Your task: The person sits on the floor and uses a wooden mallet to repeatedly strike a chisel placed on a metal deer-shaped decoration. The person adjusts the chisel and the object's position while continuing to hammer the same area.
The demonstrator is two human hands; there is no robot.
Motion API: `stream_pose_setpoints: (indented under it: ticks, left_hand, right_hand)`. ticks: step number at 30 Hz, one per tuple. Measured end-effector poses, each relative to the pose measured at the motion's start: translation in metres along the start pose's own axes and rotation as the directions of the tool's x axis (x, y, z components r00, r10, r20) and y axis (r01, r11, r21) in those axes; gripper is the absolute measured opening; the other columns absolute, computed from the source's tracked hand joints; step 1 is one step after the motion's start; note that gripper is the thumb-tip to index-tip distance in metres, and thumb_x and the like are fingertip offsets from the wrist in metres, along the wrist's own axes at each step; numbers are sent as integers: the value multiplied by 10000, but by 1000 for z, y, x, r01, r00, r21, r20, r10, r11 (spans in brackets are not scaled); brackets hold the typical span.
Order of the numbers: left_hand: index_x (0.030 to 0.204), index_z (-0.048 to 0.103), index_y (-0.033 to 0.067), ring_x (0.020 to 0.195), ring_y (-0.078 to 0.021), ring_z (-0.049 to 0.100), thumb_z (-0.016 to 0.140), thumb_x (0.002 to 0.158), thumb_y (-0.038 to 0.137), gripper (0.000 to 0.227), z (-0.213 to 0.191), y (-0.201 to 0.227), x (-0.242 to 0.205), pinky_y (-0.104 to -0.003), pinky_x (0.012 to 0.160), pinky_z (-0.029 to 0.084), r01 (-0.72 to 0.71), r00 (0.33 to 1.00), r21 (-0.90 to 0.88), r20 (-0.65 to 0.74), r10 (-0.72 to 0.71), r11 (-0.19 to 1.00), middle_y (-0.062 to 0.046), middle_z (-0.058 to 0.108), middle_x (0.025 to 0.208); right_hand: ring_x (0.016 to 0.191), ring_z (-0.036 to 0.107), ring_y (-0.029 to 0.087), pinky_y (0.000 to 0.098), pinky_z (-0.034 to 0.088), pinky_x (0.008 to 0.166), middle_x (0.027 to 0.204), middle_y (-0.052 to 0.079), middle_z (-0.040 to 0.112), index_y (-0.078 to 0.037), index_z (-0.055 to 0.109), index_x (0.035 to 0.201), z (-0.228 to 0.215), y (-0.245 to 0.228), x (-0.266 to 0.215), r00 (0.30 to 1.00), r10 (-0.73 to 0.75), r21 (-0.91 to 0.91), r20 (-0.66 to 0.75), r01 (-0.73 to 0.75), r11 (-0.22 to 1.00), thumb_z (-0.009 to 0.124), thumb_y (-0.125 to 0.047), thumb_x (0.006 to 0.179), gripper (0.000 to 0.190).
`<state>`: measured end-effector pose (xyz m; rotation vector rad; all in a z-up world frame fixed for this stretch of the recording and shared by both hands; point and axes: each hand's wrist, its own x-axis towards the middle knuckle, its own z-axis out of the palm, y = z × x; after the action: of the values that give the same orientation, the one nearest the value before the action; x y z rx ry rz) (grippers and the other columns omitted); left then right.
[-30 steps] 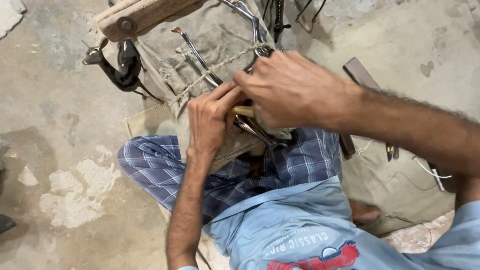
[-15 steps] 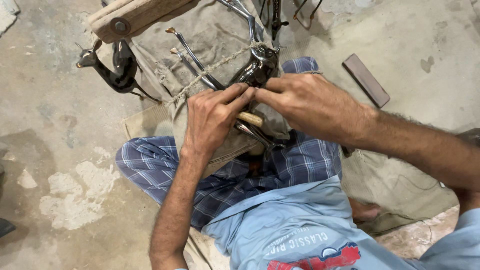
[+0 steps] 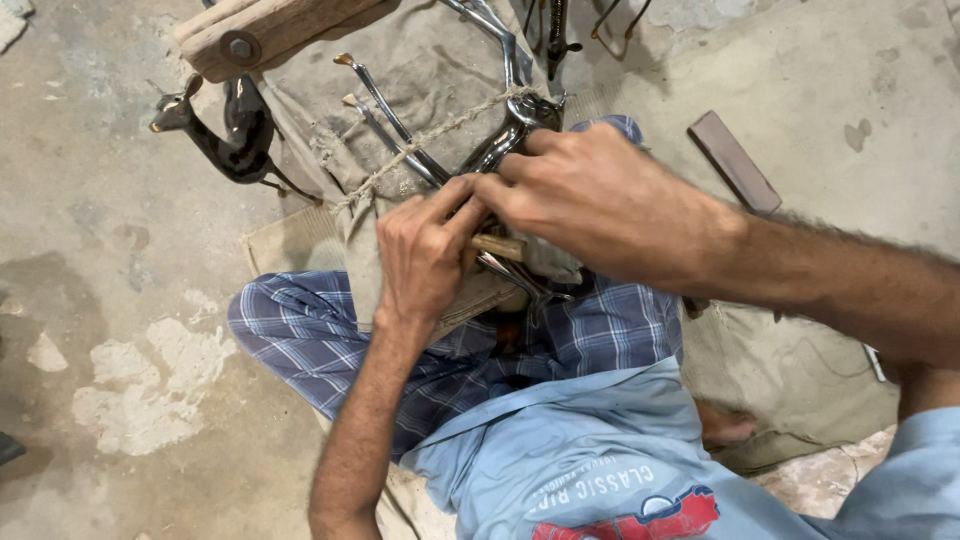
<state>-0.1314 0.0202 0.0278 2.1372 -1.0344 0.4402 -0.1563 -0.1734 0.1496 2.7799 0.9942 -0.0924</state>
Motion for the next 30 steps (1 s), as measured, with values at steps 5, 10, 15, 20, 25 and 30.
stream_pose_setpoints:
  ticks: [5, 10, 15, 20, 25, 30]
  left_hand:
    - [1070, 776, 38, 479, -209, 529, 740, 880, 158, 228, 24, 1, -12, -396, 446, 439, 95, 987, -25, -127, -97, 995, -91, 615, 700]
    - [681, 569, 75, 532, -199, 515, 778, 920, 253, 363, 35, 1, -31, -405, 525, 431, 191, 963, -78, -177, -202, 979, -46, 497, 563]
    - [786, 633, 60, 570, -199, 559, 780, 910, 204, 239, 40, 1, -39, -390, 538, 459, 213, 950, -95, -212, -229, 972, -47, 558, 624]
    - [808, 663, 34, 536, -195, 590, 782, 910, 148, 194, 41, -2, -38, -394, 500, 471, 317, 927, -148, -160, -338, 937, -52, 599, 613]
    - [880, 714, -2, 703, -209, 674, 724, 870, 36, 41, 25, -7, -26, -390, 630, 547, 188, 969, -59, -150, -195, 980, -111, 730, 966]
    - [1025, 797, 126, 808, -157, 743, 814, 861, 88, 169, -13, -2, -18, -309, 683, 621, 228, 964, -42, -129, -231, 973, -38, 780, 1074]
  right_hand:
    - [768, 699, 229, 338, 604, 556, 799, 121, 734, 10, 692, 1070, -13, -12, 30, 995, -24, -44, 98, 28, 999, 786, -189, 785, 360]
    - [734, 684, 181, 315, 605, 580, 788, 126, 732, 11, 733, 948, -5, -21, 49, 977, -67, -106, 203, 90, 990, 773, -146, 848, 191]
    - [660, 685, 176, 239, 591, 446, 788, 181, 737, -16, 744, 879, 3, -36, 64, 984, -125, -325, 124, 159, 932, 739, -62, 822, 74]
    - [752, 697, 198, 231, 586, 457, 905, 222, 735, -18, 751, 879, -2, -50, 65, 993, -101, -392, 68, 120, 912, 736, -85, 747, 149]
    - [656, 700, 133, 263, 597, 518, 812, 134, 713, 51, 720, 983, -5, -42, 46, 948, -17, -174, 319, 76, 982, 691, 29, 893, 97]
    - [657, 731, 207, 321, 621, 503, 803, 150, 708, 51, 708, 951, -24, -25, 38, 959, 3, 56, 285, -19, 998, 704, -43, 879, 119]
